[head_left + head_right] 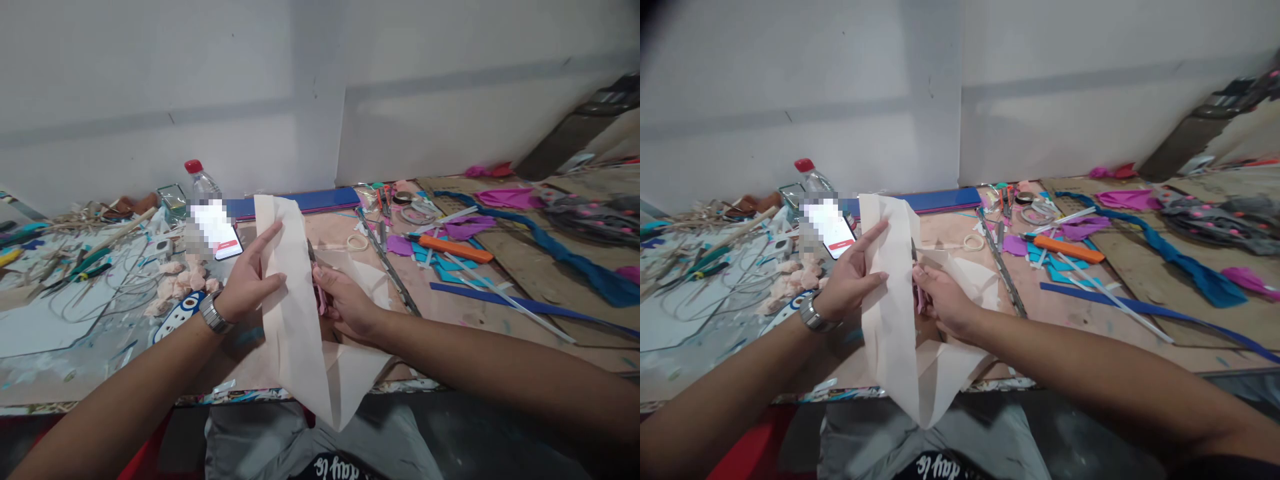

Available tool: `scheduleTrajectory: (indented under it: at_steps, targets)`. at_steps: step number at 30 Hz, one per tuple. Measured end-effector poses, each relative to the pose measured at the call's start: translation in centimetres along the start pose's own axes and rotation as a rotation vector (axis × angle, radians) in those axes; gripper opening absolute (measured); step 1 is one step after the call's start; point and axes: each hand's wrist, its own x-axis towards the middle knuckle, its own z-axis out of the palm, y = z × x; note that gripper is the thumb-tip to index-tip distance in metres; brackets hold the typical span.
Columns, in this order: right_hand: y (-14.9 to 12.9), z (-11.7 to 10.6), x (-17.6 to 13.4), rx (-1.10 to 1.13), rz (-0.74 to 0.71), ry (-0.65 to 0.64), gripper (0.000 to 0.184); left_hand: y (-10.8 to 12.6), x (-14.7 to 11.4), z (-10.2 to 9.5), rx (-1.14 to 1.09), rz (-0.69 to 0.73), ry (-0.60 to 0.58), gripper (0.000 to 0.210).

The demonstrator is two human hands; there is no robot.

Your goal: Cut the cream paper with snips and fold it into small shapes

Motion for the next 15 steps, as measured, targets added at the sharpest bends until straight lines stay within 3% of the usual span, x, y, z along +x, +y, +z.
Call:
scheduleTrajectory:
  at_steps: [15]
  targets:
    - [0.08,-0.11,-0.06,0.009,0.018,0.009,0.052,0.06,0.05,0.16,-0.04,-0.017,0.005,0.087]
